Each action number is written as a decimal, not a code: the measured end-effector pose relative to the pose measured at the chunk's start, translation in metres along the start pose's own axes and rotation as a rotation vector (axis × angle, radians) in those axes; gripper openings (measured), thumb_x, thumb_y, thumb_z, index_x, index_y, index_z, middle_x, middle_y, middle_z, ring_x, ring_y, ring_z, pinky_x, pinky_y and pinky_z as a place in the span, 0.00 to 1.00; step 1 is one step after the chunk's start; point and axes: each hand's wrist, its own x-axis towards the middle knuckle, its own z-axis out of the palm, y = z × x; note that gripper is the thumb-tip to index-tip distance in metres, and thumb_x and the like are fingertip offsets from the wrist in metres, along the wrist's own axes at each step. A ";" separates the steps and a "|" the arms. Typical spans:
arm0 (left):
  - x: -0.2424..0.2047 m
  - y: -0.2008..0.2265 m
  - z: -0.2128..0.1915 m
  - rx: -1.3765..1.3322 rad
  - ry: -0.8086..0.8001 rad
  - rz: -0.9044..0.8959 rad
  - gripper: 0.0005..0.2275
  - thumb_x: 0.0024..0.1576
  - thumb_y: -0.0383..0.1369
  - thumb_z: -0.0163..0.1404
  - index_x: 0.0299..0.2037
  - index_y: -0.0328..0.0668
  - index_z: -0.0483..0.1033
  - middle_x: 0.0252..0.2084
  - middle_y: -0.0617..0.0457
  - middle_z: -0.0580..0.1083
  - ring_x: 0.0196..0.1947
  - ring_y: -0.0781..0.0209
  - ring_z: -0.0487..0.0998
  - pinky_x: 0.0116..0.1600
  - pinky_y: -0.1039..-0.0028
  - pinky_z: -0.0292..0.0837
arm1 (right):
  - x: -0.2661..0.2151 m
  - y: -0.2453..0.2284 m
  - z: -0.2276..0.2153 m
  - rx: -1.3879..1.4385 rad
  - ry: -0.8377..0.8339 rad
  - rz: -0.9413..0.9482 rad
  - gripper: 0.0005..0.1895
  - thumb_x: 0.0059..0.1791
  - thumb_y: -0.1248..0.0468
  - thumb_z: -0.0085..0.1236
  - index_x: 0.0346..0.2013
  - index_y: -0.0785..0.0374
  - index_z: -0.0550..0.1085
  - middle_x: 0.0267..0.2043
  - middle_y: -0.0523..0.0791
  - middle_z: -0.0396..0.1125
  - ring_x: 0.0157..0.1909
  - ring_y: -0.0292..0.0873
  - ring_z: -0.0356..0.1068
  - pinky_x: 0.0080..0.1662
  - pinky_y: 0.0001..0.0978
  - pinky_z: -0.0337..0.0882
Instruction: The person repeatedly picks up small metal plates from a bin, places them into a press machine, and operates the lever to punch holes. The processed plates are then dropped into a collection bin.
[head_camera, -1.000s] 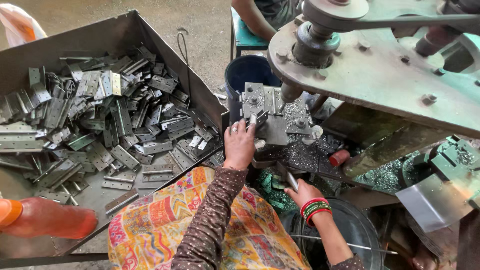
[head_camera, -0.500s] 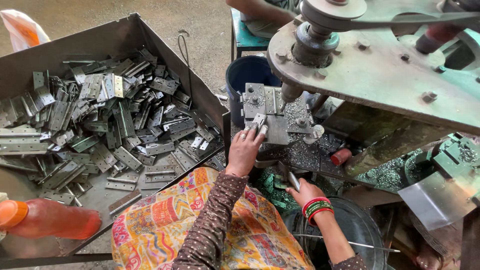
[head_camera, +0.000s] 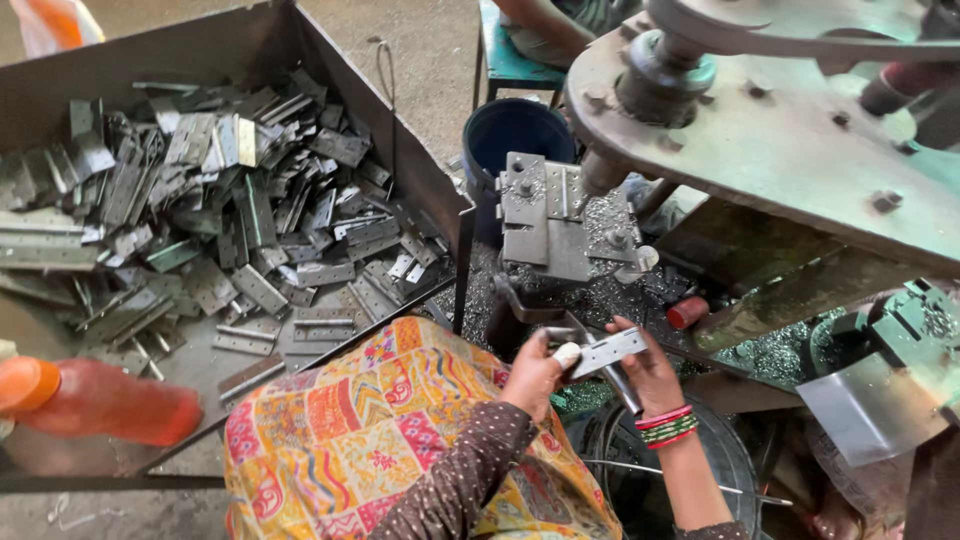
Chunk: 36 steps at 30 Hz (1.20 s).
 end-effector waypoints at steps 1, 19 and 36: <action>-0.002 -0.007 0.002 -0.059 -0.033 -0.035 0.10 0.58 0.24 0.50 0.49 0.41 0.72 0.46 0.52 0.76 0.45 0.61 0.78 0.48 0.67 0.79 | -0.001 0.003 -0.005 0.052 0.022 -0.011 0.37 0.47 0.53 0.65 0.67 0.64 0.67 0.60 0.47 0.69 0.58 0.40 0.69 0.57 0.33 0.70; -0.006 -0.029 -0.014 0.335 -0.227 0.296 0.20 0.55 0.24 0.58 0.57 0.33 0.69 0.54 0.52 0.75 0.55 0.64 0.75 0.60 0.73 0.70 | 0.001 -0.005 -0.002 0.097 0.131 0.141 0.27 0.50 0.62 0.61 0.63 0.68 0.71 0.54 0.49 0.74 0.49 0.39 0.74 0.53 0.33 0.73; -0.005 -0.023 -0.021 0.131 -0.047 0.098 0.10 0.63 0.33 0.50 0.52 0.39 0.74 0.42 0.58 0.76 0.37 0.70 0.76 0.36 0.77 0.75 | 0.000 0.016 -0.014 0.094 0.124 0.111 0.23 0.54 0.68 0.54 0.64 0.68 0.70 0.52 0.43 0.72 0.49 0.35 0.70 0.51 0.32 0.69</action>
